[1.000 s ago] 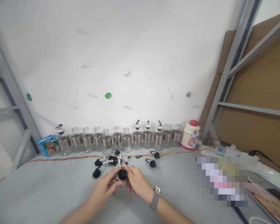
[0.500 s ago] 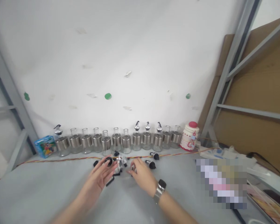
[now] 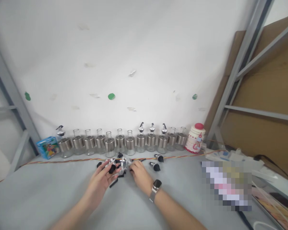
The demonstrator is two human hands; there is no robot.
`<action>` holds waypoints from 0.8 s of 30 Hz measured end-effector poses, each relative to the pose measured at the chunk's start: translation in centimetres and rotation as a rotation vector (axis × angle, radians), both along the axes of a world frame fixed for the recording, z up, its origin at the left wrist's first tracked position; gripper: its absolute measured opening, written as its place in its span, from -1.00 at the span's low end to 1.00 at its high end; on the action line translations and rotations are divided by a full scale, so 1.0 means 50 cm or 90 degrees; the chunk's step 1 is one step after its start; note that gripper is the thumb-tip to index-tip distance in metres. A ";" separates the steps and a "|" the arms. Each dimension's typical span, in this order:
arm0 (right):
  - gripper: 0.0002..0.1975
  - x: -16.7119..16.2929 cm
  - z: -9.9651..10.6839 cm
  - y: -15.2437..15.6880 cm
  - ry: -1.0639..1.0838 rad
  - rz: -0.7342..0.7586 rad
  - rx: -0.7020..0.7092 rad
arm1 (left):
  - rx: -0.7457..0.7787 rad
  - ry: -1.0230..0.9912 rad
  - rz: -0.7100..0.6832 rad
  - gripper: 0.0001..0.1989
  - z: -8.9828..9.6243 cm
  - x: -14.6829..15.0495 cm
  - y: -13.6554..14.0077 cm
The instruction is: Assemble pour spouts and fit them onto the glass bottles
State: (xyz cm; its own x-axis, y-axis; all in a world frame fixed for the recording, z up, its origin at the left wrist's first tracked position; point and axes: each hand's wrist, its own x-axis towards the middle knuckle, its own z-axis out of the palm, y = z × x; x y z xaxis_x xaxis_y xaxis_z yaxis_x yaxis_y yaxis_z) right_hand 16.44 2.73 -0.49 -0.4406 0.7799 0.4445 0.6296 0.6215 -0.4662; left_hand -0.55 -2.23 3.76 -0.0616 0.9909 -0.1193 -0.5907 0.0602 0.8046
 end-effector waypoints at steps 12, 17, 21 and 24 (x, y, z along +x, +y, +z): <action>-0.78 0.001 -0.011 -0.001 0.050 -0.035 -0.022 | -0.021 0.044 -0.057 -0.69 -0.016 0.009 0.007; -0.83 0.004 -0.003 0.006 0.276 -0.036 -0.106 | -0.012 0.053 -0.069 -0.71 -0.031 0.008 0.015; -0.80 0.014 0.017 0.011 0.652 -0.044 -0.341 | -0.038 0.072 -0.077 -0.70 -0.037 0.008 0.020; -0.73 0.026 0.034 0.005 0.706 -0.039 -0.413 | -0.032 0.089 -0.087 -0.70 -0.036 0.010 0.016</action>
State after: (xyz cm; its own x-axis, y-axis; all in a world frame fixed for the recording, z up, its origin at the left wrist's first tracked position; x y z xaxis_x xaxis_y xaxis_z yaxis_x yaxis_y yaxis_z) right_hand 17.76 2.98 1.21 -0.0372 0.9959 0.0826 -0.2681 0.0697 -0.9609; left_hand -0.02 -1.41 1.96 0.0539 0.9842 -0.1687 -0.4573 0.1746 0.8720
